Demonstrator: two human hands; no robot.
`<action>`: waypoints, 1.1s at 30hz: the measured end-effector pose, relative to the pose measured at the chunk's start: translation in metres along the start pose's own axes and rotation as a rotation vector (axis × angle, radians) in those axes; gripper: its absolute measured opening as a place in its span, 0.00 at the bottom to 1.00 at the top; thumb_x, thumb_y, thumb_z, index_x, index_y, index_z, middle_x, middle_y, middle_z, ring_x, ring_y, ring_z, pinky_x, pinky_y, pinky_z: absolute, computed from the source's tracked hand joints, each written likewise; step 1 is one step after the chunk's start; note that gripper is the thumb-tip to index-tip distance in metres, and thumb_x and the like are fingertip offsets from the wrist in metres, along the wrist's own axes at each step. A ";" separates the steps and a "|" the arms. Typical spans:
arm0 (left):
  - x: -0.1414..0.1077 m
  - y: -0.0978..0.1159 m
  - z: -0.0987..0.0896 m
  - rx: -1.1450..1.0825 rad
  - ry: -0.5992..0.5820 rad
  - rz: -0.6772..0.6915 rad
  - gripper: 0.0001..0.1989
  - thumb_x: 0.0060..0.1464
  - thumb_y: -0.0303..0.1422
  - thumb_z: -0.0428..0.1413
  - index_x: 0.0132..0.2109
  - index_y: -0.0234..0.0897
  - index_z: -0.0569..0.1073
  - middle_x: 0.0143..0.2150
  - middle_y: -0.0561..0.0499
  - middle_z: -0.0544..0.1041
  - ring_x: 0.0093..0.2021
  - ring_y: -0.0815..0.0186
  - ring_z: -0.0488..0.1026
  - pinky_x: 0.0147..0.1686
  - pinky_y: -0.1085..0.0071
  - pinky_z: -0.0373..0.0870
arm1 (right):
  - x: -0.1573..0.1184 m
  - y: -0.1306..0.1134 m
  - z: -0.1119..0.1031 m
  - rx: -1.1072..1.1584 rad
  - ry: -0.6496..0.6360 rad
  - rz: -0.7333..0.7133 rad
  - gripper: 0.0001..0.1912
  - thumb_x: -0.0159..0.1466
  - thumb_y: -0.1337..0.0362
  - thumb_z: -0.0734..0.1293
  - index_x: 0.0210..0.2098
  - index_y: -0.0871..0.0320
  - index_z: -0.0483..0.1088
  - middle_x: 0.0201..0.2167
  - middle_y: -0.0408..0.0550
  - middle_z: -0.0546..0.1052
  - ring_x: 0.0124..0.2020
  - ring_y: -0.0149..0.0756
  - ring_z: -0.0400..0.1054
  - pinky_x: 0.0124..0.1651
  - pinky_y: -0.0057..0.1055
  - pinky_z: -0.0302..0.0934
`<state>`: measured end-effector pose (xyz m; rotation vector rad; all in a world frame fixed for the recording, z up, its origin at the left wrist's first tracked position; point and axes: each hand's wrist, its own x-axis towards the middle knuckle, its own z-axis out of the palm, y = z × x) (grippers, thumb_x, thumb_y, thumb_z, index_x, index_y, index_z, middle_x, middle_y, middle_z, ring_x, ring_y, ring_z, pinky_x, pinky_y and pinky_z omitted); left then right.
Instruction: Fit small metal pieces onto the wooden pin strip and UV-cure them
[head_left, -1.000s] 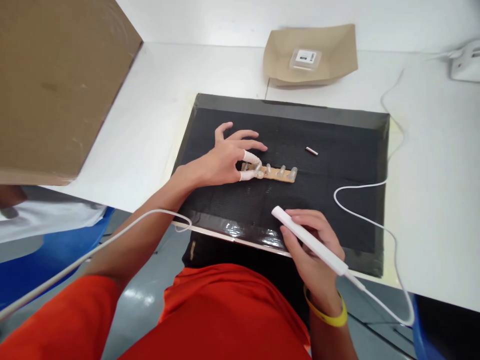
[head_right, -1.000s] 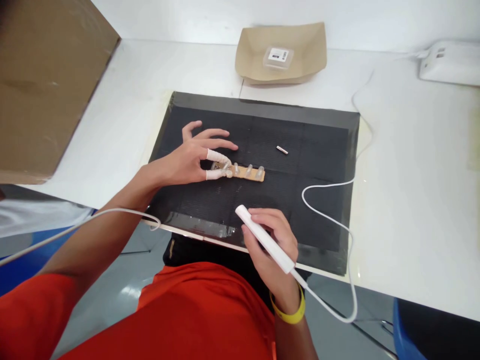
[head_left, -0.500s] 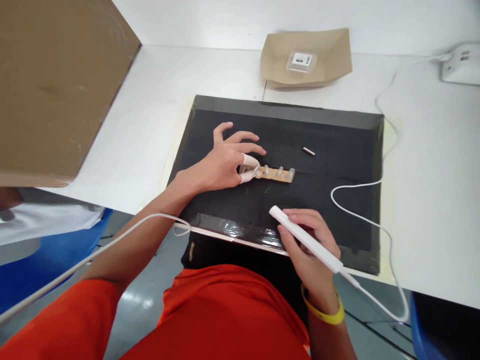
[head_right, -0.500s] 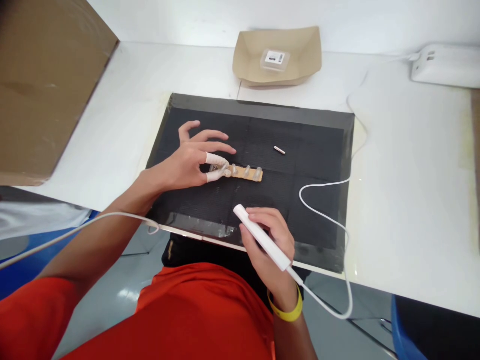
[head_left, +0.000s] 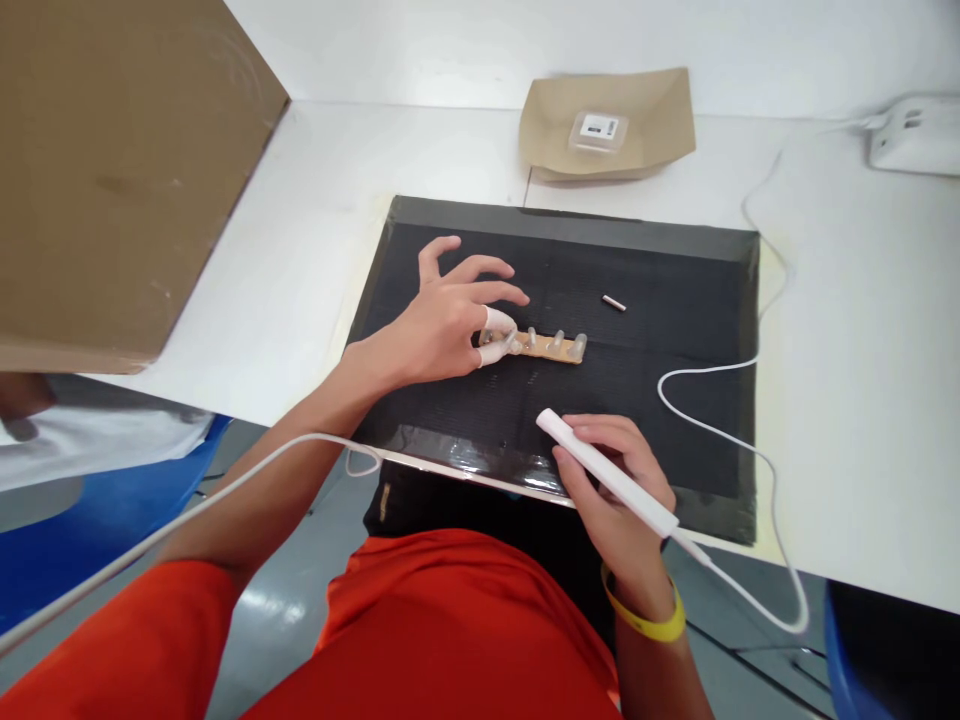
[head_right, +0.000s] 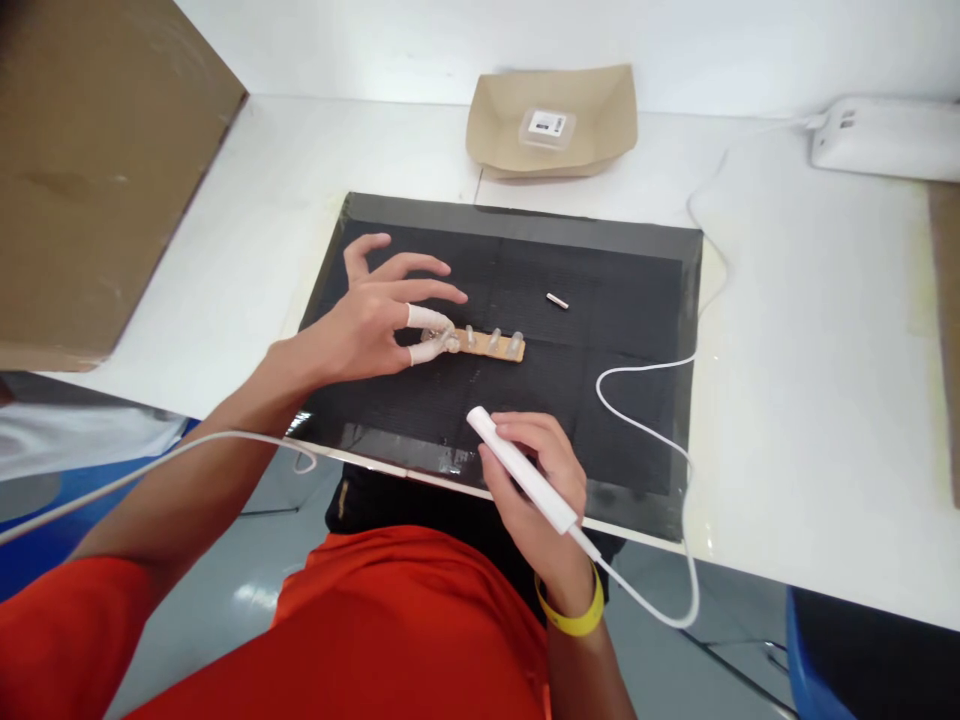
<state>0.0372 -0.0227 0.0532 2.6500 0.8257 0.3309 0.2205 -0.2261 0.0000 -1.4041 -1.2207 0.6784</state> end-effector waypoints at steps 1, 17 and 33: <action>-0.001 0.000 -0.003 -0.002 0.006 0.000 0.07 0.61 0.33 0.60 0.36 0.43 0.82 0.56 0.50 0.84 0.67 0.49 0.71 0.73 0.34 0.40 | 0.000 0.000 0.000 0.000 -0.002 0.000 0.13 0.65 0.72 0.73 0.46 0.50 0.76 0.44 0.47 0.81 0.46 0.38 0.78 0.49 0.39 0.76; -0.027 0.024 -0.006 -0.569 -0.270 0.243 0.05 0.60 0.31 0.66 0.40 0.47 0.87 0.49 0.50 0.85 0.48 0.64 0.81 0.50 0.67 0.74 | 0.009 -0.015 -0.016 0.196 0.031 0.008 0.12 0.63 0.72 0.73 0.42 0.50 0.74 0.36 0.44 0.78 0.38 0.36 0.77 0.33 0.32 0.75; -0.007 0.023 0.045 -0.626 -0.276 0.352 0.08 0.64 0.36 0.62 0.40 0.42 0.86 0.45 0.47 0.82 0.40 0.66 0.78 0.41 0.71 0.72 | 0.008 -0.015 -0.033 -0.035 0.034 -0.019 0.10 0.62 0.71 0.74 0.40 0.51 0.74 0.35 0.45 0.79 0.35 0.36 0.77 0.33 0.31 0.75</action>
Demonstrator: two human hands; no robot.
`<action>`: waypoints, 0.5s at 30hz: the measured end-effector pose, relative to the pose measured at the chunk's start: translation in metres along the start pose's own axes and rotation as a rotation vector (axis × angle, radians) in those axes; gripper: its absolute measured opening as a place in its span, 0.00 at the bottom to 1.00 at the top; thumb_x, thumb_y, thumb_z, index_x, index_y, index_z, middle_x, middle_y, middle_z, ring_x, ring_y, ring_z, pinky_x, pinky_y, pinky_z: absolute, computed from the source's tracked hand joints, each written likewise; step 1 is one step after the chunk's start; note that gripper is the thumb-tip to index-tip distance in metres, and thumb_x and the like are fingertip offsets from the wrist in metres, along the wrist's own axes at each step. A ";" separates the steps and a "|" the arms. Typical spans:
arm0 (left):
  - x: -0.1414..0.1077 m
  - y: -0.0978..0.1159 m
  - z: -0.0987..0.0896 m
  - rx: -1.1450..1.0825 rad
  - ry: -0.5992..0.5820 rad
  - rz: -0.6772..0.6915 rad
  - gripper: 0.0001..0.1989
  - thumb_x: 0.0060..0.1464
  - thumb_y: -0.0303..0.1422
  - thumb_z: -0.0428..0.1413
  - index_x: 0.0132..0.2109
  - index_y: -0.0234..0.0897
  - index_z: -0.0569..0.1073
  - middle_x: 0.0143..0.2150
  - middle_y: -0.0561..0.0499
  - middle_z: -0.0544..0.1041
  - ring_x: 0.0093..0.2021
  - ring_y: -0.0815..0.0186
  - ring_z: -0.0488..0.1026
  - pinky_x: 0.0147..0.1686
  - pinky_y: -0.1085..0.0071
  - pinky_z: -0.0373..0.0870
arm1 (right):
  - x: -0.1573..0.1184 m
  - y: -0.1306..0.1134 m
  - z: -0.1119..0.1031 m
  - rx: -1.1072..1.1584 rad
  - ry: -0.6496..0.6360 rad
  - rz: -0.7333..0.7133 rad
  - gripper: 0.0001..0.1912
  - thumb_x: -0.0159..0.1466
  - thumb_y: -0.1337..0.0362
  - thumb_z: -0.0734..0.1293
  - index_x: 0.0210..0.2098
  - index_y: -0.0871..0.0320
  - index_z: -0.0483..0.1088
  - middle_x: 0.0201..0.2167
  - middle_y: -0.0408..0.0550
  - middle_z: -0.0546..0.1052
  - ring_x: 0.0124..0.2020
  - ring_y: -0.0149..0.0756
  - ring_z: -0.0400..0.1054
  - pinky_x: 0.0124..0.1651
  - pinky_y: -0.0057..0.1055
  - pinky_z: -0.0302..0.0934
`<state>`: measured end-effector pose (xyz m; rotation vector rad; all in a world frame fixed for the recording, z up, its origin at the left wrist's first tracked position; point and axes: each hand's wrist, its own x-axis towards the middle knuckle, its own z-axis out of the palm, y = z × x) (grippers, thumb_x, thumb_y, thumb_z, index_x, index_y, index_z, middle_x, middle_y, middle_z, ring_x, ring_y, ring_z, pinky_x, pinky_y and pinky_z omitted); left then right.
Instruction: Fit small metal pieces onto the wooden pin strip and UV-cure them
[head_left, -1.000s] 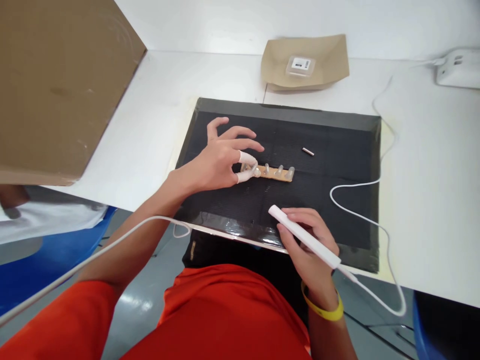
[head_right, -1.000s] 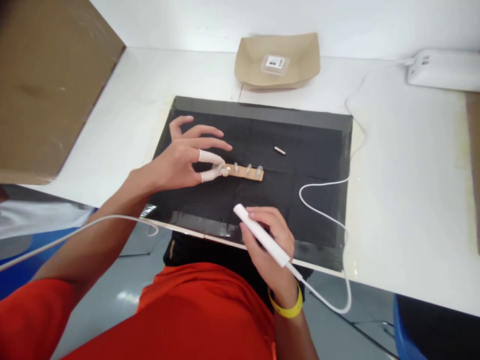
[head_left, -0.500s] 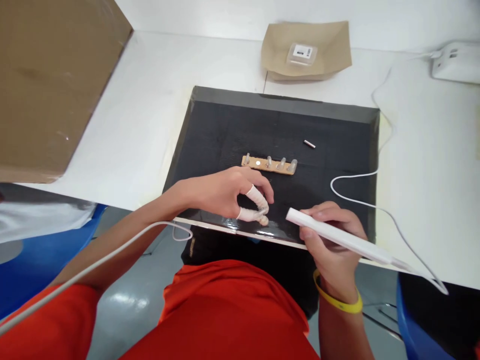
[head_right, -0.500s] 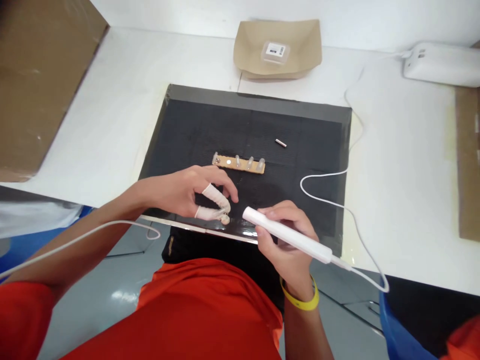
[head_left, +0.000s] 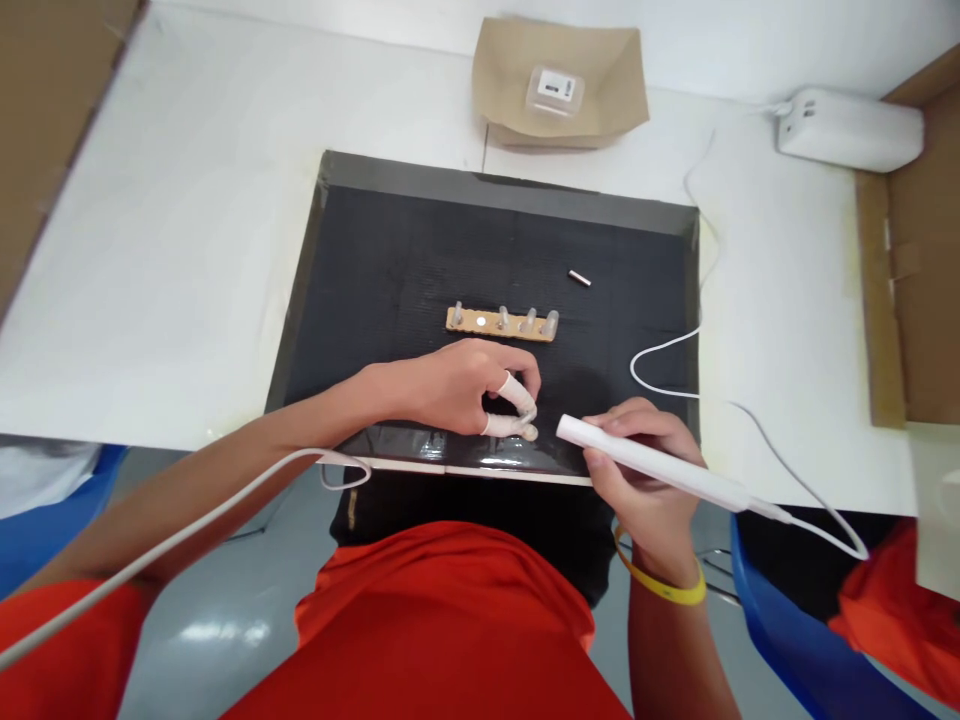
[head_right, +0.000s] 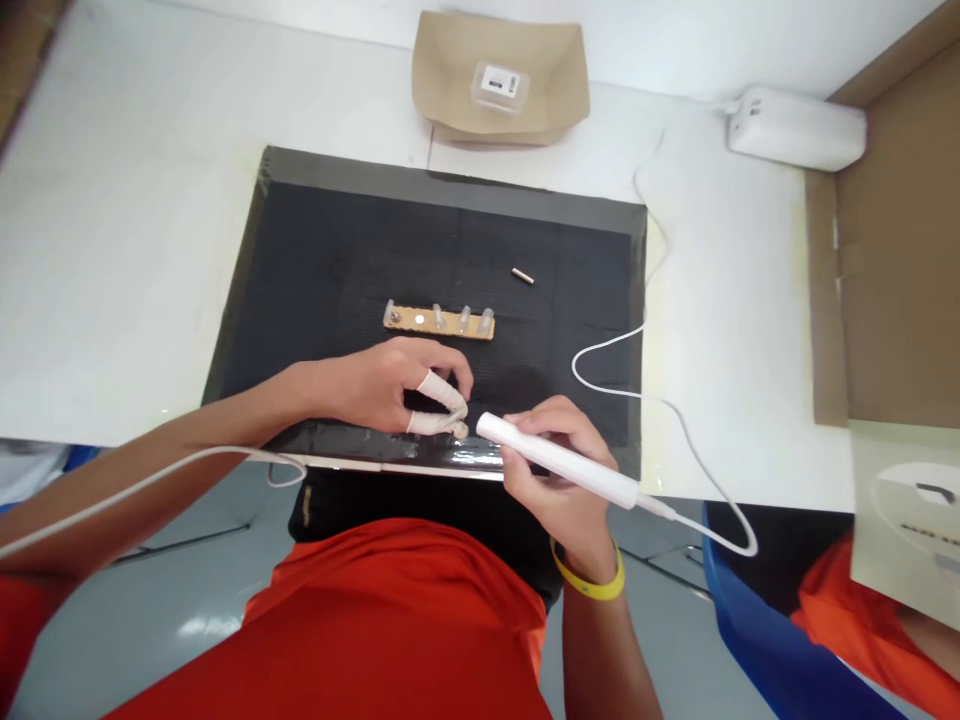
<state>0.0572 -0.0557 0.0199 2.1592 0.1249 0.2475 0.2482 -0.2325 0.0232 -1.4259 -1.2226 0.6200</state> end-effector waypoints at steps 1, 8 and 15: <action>0.000 -0.001 0.001 -0.002 0.013 0.005 0.08 0.64 0.36 0.62 0.40 0.42 0.86 0.45 0.48 0.82 0.39 0.67 0.78 0.40 0.71 0.71 | -0.001 0.000 -0.001 -0.002 -0.010 0.000 0.11 0.62 0.72 0.74 0.40 0.51 0.74 0.35 0.45 0.79 0.35 0.35 0.77 0.33 0.31 0.75; 0.000 -0.005 0.007 -0.012 0.069 0.017 0.07 0.64 0.34 0.62 0.40 0.40 0.86 0.46 0.47 0.82 0.38 0.68 0.78 0.39 0.72 0.71 | -0.004 0.004 0.000 0.011 -0.035 0.019 0.12 0.62 0.73 0.74 0.41 0.51 0.74 0.36 0.44 0.79 0.37 0.35 0.78 0.35 0.30 0.75; 0.002 -0.005 0.010 0.050 0.087 0.002 0.09 0.66 0.35 0.60 0.41 0.39 0.84 0.48 0.47 0.83 0.40 0.68 0.80 0.41 0.73 0.72 | -0.001 0.007 0.000 0.007 -0.027 0.009 0.12 0.62 0.73 0.74 0.41 0.51 0.74 0.36 0.44 0.79 0.36 0.34 0.78 0.35 0.30 0.74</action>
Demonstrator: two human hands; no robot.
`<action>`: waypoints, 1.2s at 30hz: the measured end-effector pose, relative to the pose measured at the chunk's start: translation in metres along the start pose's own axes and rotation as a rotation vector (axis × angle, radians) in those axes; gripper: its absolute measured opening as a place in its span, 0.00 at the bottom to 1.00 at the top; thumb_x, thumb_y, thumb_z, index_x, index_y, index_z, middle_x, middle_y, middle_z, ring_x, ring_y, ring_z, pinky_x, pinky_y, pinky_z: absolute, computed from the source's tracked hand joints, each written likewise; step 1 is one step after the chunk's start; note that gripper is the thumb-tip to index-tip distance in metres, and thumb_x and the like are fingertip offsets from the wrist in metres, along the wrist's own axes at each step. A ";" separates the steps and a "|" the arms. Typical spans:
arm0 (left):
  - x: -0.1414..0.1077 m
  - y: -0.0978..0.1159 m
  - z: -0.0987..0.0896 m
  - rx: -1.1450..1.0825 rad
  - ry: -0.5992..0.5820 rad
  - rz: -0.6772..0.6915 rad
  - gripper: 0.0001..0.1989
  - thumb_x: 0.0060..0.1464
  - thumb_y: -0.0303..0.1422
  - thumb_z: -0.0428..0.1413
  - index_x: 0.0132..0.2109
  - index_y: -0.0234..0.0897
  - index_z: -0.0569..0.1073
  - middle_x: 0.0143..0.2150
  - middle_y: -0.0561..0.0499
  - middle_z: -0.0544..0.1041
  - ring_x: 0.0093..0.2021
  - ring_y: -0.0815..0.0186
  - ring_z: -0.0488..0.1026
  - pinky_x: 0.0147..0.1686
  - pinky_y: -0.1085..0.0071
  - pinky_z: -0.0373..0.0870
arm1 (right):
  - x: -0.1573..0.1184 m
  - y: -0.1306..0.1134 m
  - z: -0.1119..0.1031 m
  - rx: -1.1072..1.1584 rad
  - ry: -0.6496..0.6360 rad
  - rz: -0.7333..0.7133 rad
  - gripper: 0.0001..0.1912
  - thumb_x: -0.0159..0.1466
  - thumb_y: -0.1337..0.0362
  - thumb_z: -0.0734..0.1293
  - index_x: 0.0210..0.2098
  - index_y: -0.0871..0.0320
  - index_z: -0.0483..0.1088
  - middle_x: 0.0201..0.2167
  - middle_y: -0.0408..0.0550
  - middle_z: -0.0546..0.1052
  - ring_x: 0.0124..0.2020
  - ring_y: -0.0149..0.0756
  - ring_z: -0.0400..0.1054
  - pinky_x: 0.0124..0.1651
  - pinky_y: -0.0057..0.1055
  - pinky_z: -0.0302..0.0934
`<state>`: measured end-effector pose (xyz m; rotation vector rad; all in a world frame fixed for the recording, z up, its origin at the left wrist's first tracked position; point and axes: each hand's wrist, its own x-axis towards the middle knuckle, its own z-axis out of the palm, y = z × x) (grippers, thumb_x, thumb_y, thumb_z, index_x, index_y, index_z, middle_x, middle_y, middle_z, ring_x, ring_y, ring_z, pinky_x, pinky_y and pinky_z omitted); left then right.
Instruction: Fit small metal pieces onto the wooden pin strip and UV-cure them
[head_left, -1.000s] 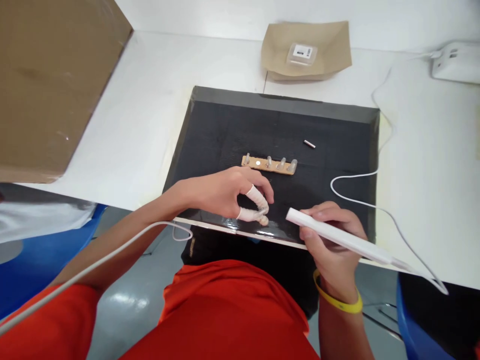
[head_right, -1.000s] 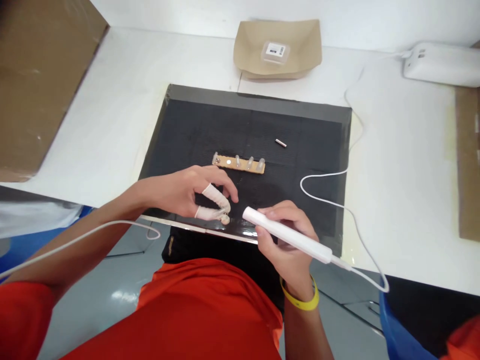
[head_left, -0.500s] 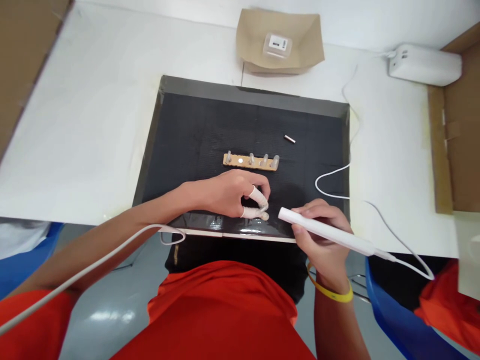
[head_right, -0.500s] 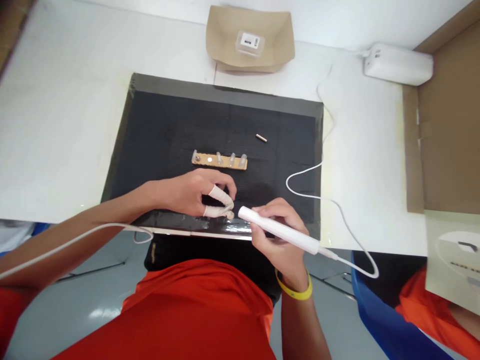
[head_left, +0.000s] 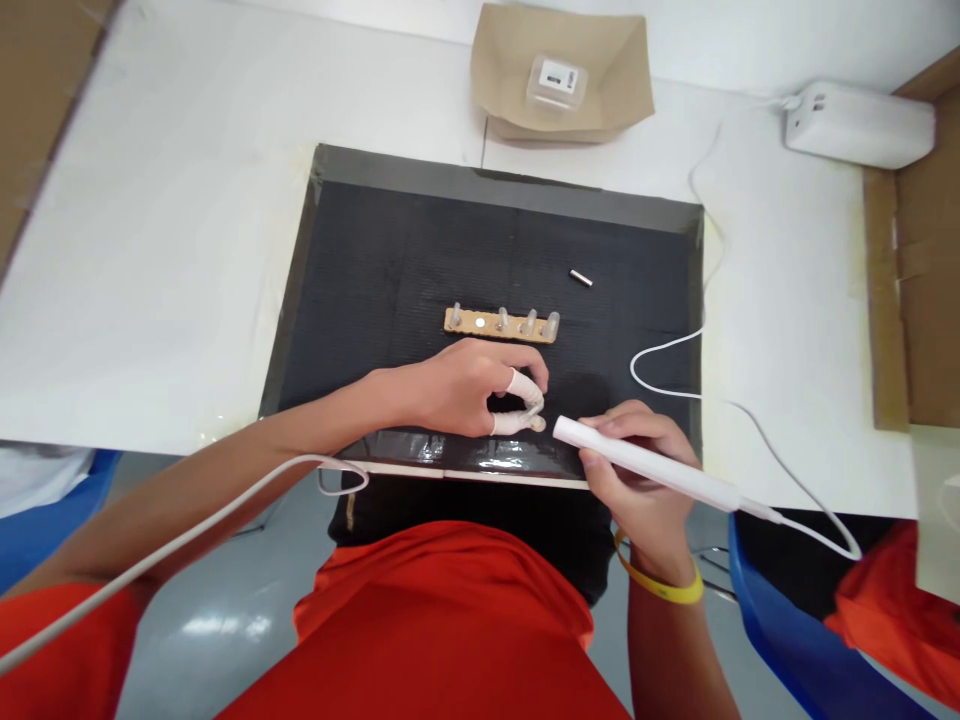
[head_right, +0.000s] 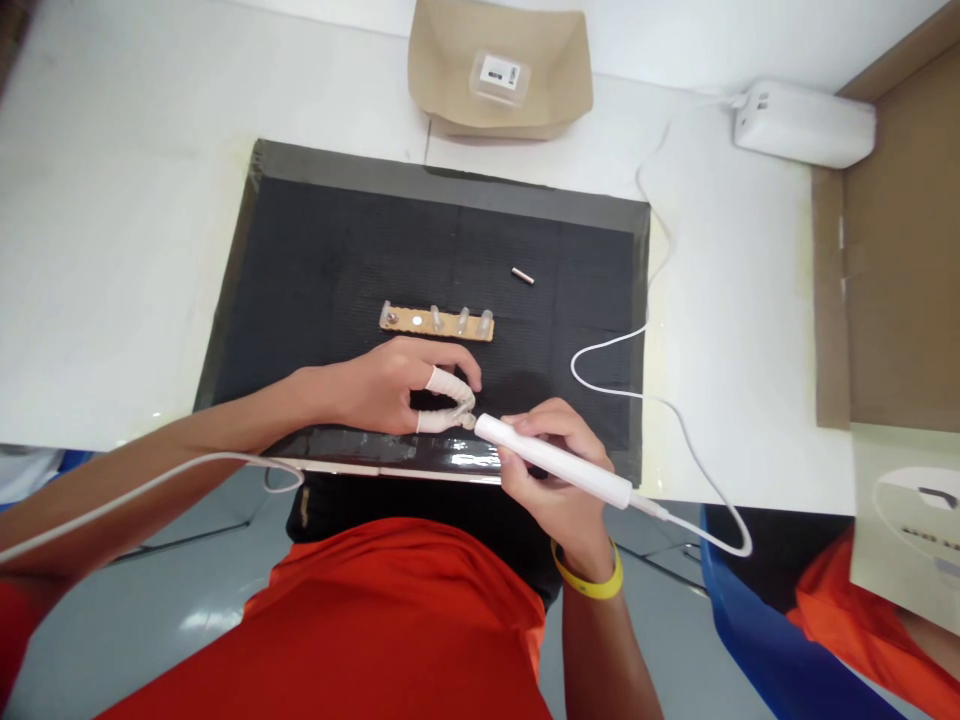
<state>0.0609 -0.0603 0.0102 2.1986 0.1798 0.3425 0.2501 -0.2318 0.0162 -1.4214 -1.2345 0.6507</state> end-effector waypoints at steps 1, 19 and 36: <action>0.000 0.000 0.000 0.013 0.003 0.008 0.09 0.66 0.35 0.60 0.40 0.39 0.84 0.48 0.47 0.83 0.39 0.68 0.79 0.40 0.73 0.72 | 0.000 0.000 -0.001 -0.004 0.003 -0.003 0.12 0.62 0.73 0.74 0.41 0.51 0.74 0.35 0.44 0.79 0.36 0.35 0.78 0.35 0.30 0.75; 0.012 -0.003 -0.001 0.169 -0.050 0.074 0.09 0.67 0.34 0.60 0.43 0.36 0.84 0.50 0.46 0.84 0.46 0.63 0.82 0.44 0.70 0.74 | 0.001 -0.002 -0.012 -0.037 0.011 -0.046 0.15 0.60 0.76 0.74 0.42 0.52 0.75 0.37 0.44 0.79 0.38 0.34 0.78 0.37 0.30 0.77; 0.009 -0.003 0.010 0.385 0.046 0.128 0.11 0.69 0.38 0.60 0.44 0.38 0.84 0.50 0.49 0.84 0.46 0.65 0.82 0.43 0.71 0.74 | -0.006 0.006 -0.013 -0.074 0.061 -0.030 0.16 0.60 0.75 0.75 0.43 0.50 0.76 0.39 0.44 0.81 0.40 0.36 0.78 0.40 0.35 0.77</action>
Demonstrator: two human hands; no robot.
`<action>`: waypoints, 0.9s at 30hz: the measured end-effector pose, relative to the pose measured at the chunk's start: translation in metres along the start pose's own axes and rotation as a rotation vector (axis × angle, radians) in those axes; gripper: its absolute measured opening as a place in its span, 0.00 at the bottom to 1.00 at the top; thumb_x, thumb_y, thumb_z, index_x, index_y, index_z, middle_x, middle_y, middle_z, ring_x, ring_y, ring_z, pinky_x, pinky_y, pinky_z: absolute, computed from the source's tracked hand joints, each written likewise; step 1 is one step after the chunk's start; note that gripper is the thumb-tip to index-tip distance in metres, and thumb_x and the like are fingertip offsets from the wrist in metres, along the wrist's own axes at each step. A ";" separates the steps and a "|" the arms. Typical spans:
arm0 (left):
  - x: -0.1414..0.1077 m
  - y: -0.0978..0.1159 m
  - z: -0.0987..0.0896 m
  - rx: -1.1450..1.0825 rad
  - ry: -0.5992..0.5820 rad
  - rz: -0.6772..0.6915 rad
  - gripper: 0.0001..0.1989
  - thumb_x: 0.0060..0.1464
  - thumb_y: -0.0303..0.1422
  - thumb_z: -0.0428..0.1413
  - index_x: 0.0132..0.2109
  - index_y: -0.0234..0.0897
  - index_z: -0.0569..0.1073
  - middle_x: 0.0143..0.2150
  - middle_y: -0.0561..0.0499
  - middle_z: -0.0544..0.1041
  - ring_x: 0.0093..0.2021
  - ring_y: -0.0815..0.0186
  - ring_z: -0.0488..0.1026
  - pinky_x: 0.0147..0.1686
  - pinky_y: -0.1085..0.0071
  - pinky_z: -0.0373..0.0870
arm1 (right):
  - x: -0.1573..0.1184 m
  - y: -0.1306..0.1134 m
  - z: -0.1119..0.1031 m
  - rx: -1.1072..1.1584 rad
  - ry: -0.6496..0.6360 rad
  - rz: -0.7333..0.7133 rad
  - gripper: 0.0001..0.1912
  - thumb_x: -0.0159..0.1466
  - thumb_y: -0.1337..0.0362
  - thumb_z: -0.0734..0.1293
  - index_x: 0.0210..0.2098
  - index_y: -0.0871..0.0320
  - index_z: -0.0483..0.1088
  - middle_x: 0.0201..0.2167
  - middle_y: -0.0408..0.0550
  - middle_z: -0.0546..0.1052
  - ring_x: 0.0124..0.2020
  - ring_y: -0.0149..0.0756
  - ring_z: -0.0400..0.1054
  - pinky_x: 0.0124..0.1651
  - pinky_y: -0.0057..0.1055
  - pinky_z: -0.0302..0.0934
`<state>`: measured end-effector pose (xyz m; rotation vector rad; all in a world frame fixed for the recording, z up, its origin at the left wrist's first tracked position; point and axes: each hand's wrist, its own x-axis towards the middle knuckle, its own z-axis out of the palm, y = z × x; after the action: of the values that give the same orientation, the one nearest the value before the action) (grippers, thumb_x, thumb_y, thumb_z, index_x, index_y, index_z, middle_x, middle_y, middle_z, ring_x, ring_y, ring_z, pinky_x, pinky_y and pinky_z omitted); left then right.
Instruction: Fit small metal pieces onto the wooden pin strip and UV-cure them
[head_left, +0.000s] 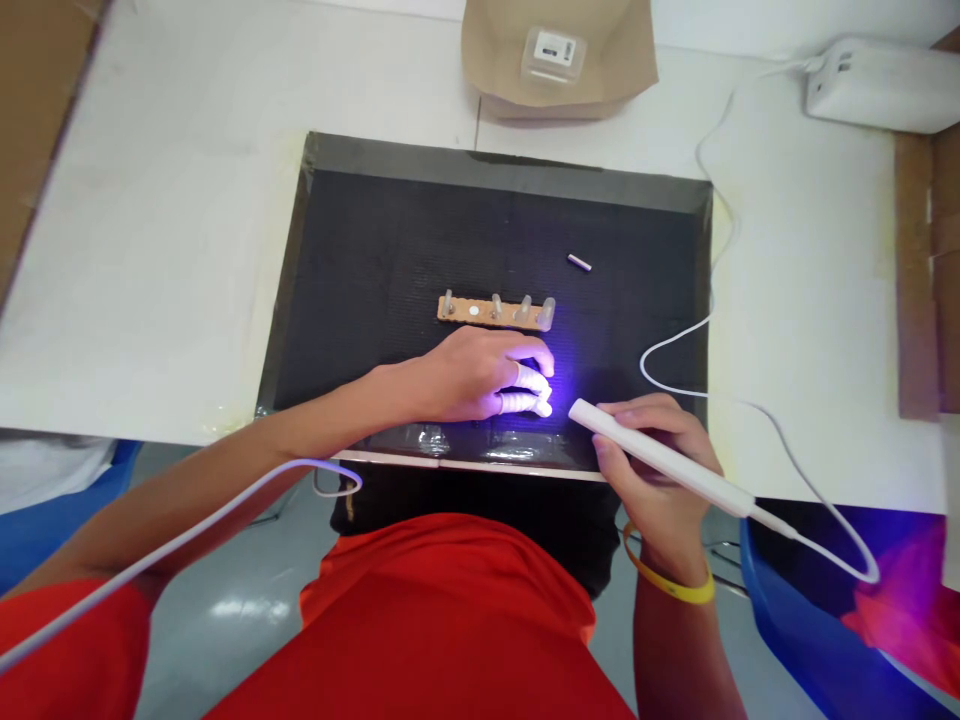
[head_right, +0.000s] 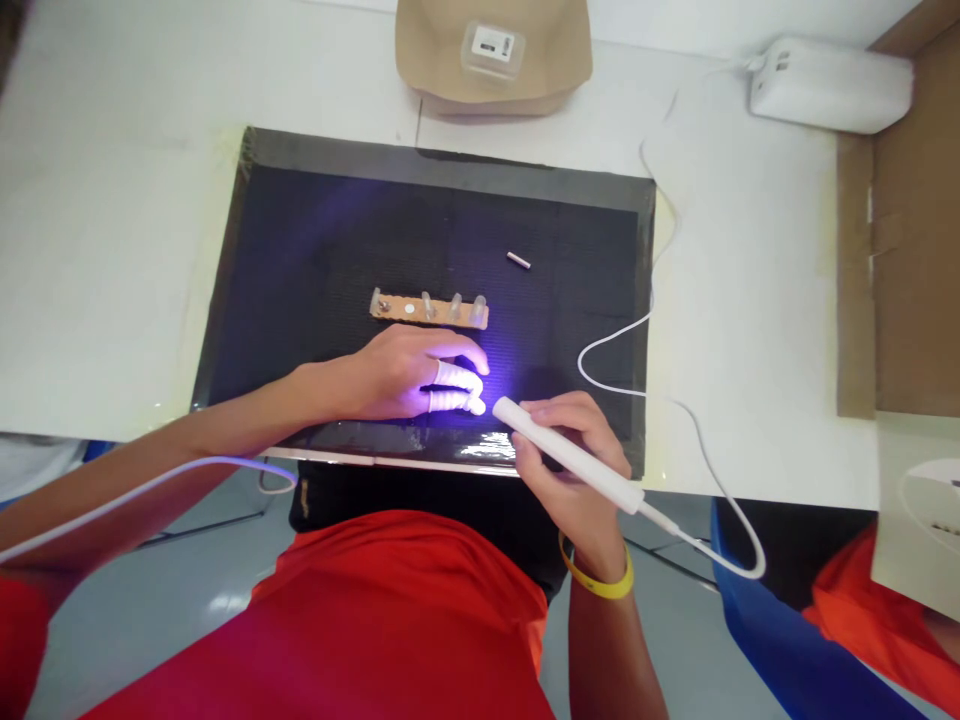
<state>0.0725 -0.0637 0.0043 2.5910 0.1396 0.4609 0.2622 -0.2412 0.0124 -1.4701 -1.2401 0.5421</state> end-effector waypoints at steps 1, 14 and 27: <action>0.000 0.000 0.000 0.010 0.007 0.004 0.11 0.70 0.38 0.59 0.44 0.39 0.84 0.50 0.49 0.84 0.47 0.65 0.82 0.44 0.71 0.74 | 0.000 0.000 0.000 0.002 0.001 0.000 0.16 0.60 0.75 0.75 0.43 0.50 0.76 0.39 0.44 0.81 0.40 0.36 0.78 0.40 0.35 0.77; -0.004 0.004 0.010 0.001 0.106 -0.015 0.09 0.69 0.36 0.60 0.43 0.39 0.85 0.49 0.48 0.84 0.45 0.64 0.83 0.45 0.71 0.77 | -0.001 -0.001 0.001 0.015 -0.001 0.009 0.14 0.61 0.75 0.74 0.42 0.51 0.75 0.39 0.45 0.81 0.40 0.36 0.78 0.40 0.34 0.77; -0.003 0.010 -0.014 -0.242 0.067 -0.051 0.06 0.65 0.31 0.64 0.42 0.36 0.85 0.46 0.45 0.85 0.44 0.66 0.83 0.47 0.74 0.78 | 0.006 -0.011 -0.005 0.057 -0.042 -0.038 0.15 0.59 0.74 0.75 0.42 0.50 0.76 0.37 0.44 0.81 0.37 0.38 0.78 0.35 0.35 0.75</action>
<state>0.0652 -0.0666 0.0200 2.3312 0.1614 0.5129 0.2639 -0.2388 0.0257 -1.3908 -1.2725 0.5804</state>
